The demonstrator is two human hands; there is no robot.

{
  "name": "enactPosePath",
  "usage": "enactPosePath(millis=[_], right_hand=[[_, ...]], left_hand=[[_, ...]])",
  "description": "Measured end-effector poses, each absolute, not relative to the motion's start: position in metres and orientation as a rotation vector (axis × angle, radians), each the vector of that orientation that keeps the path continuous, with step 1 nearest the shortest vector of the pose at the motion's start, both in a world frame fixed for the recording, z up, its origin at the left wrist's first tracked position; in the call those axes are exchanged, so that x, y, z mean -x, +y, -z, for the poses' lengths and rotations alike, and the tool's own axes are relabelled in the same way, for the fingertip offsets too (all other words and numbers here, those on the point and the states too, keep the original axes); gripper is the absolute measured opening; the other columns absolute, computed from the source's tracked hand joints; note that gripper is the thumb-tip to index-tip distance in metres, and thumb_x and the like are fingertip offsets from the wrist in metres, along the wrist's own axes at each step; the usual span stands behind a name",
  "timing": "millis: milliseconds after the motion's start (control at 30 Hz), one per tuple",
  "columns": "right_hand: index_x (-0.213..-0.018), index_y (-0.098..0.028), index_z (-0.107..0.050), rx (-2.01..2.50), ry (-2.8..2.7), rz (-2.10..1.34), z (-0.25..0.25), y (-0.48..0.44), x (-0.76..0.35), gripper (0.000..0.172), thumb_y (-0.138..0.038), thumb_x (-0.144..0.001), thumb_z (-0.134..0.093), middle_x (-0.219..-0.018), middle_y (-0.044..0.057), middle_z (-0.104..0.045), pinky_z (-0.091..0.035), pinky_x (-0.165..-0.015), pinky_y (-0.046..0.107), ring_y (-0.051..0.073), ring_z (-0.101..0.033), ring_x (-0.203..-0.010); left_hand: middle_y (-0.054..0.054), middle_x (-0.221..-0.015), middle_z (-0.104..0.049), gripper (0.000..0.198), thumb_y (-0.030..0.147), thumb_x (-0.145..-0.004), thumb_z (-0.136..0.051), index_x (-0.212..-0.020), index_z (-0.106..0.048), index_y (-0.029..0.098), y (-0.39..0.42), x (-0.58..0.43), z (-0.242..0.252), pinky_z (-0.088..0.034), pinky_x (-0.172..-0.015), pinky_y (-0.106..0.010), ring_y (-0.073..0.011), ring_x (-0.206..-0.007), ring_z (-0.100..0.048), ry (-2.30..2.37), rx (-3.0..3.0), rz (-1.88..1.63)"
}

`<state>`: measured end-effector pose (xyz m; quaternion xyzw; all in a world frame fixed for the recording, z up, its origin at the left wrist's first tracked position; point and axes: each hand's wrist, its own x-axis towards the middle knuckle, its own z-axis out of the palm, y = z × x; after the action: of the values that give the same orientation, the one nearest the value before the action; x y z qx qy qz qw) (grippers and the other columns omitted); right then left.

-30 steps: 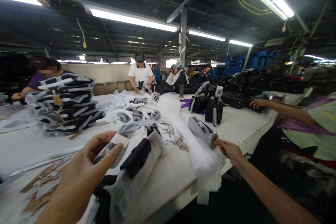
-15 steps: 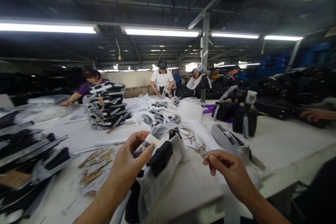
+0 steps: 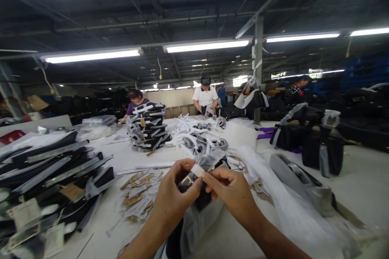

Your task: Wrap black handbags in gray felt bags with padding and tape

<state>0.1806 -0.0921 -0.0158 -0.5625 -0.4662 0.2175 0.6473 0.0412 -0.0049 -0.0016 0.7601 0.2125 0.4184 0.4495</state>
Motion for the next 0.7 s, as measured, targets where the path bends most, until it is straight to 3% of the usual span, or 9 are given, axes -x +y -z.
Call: enactPosePath(millis=[267, 500, 633, 700], right_hand=[[-0.089, -0.019, -0.073, 1.127, -1.2, -0.653, 0.011, -0.103, -0.184, 0.023, -0.04, -0.09, -0.064, -0.088, 0.003, -0.071, -0.056, -0.073, 0.026, 0.018, -0.07, -0.077], [-0.087, -0.018, -0.068, 1.181, -1.178, -0.607, 0.017, -0.101, -0.18, 0.03, -0.046, -0.092, -0.061, -0.085, 0.005, -0.07, -0.053, -0.071, 0.03, 0.019, -0.068, -0.074], [-0.101, -0.02, -0.06, 1.143, -1.077, -0.742, 0.018, -0.096, -0.181, 0.035, -0.049, -0.084, -0.069, -0.081, 0.002, -0.071, -0.054, -0.066, 0.029, 0.017, -0.067, -0.067], [-0.099, -0.02, -0.059, 1.135, -1.06, -0.793, 0.016, -0.095, -0.182, 0.035, -0.047, -0.081, -0.071, -0.08, 0.002, -0.071, -0.053, -0.064, 0.028, 0.016, -0.066, -0.065]], left_hand=[[-0.001, -0.094, -0.069, 0.036, 0.032, -0.075, -0.07, -0.107, -0.059, 0.019, -0.008, -0.04, -0.008, -0.052, -0.076, -0.027, -0.0165, -0.084, -0.066, 0.531, -1.783, -0.989], [-0.002, -0.09, -0.07, 0.036, 0.032, -0.073, -0.071, -0.105, -0.059, 0.019, -0.007, -0.04, -0.007, -0.052, -0.075, -0.028, -0.0177, -0.083, -0.067, 0.534, -1.822, -0.997], [-0.001, -0.088, -0.07, 0.033, 0.033, -0.074, -0.07, -0.102, -0.06, 0.019, -0.016, -0.039, -0.012, -0.051, -0.071, -0.026, -0.0167, -0.08, -0.066, 0.52, -1.827, -0.998], [-0.001, -0.087, -0.07, 0.032, 0.035, -0.074, -0.071, -0.1, -0.06, 0.019, -0.02, -0.038, -0.014, -0.05, -0.07, -0.026, -0.0164, -0.079, -0.066, 0.52, -1.828, -0.993]])
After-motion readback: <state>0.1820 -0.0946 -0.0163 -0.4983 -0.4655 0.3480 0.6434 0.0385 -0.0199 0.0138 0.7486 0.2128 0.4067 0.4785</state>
